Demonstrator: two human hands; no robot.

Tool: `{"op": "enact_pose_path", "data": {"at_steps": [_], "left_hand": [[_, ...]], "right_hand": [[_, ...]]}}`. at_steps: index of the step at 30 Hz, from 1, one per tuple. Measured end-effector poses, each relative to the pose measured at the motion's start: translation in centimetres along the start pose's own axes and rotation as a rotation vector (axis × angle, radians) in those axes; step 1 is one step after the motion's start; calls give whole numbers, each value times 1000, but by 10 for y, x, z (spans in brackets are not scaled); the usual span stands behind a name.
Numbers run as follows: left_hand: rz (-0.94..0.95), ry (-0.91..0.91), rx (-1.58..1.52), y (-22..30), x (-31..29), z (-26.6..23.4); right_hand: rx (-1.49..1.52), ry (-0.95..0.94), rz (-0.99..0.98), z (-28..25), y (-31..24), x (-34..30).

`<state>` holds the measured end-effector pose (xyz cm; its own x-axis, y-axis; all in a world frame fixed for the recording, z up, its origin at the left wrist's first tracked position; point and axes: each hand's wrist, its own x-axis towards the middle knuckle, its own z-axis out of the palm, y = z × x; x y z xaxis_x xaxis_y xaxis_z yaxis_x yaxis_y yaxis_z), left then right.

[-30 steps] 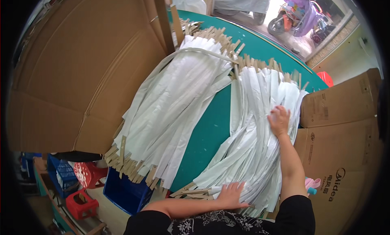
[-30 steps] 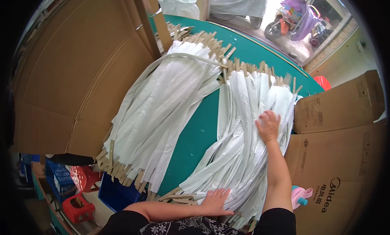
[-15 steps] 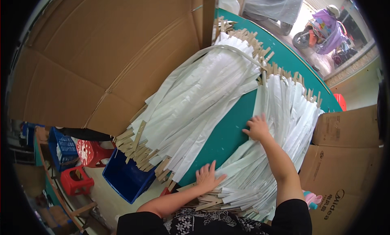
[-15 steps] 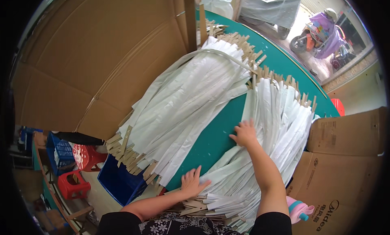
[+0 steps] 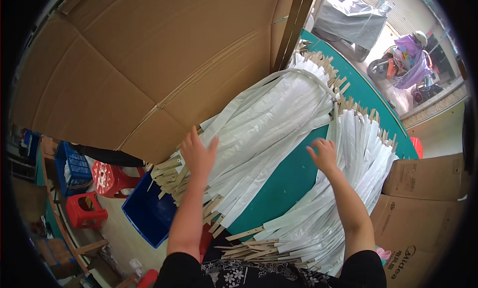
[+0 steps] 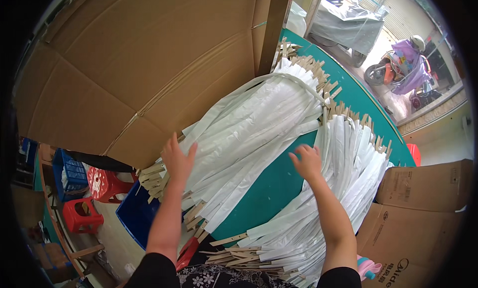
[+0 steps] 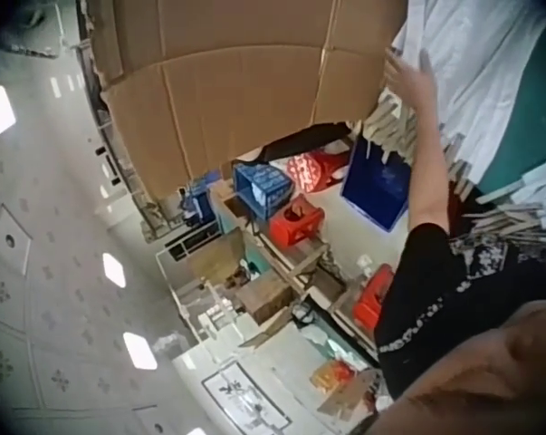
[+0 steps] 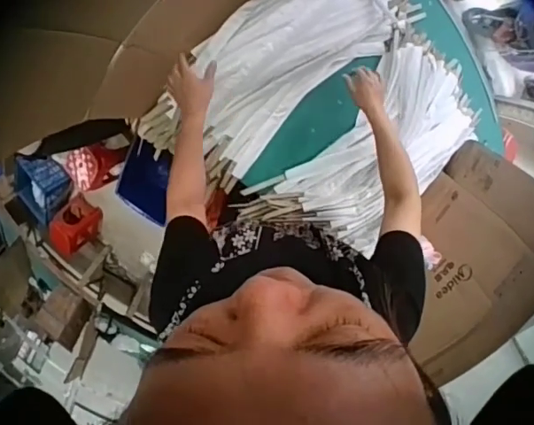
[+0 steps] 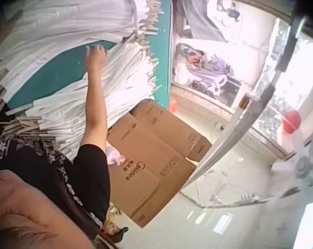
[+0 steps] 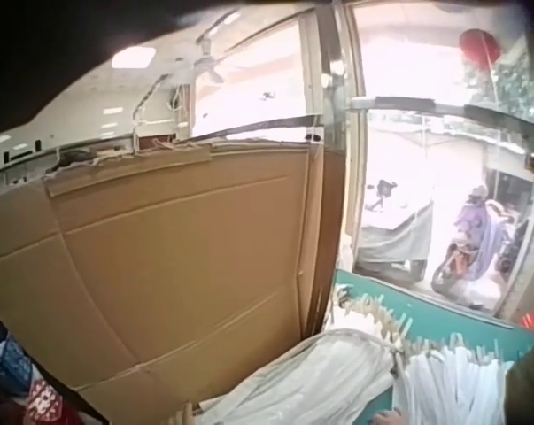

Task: Organizing and sorting a large quantity of white fabric straps with metal tips on a workbench.

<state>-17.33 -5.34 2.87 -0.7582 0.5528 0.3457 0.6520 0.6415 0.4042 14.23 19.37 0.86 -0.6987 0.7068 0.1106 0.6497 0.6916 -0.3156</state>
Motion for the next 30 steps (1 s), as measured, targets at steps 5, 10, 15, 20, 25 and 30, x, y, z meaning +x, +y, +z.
{"op": "enact_pose_path", "data": {"at_steps": [5,10,15,20,25,30], "left_hand": [[255,-248,29,5,14,-21],[475,-541,-217,39,-66,-27],[264,-130,-64,6,-56,1],[366,-253,-37,9,-69,3],[379,-691,-464,32,-108,-3],[366,-272,-143,25,-88,12]], "right_hand": [[-74,272,-371,-21,-132,58],[-210,51,-916,-7,-132,65],[-323,-283,-993,-3,-99,18],[-178,-114,-979,8,-103,-11],[-39,-71,-754,21,-120,-25],[11,-42,-875,28,-106,-35]]}}
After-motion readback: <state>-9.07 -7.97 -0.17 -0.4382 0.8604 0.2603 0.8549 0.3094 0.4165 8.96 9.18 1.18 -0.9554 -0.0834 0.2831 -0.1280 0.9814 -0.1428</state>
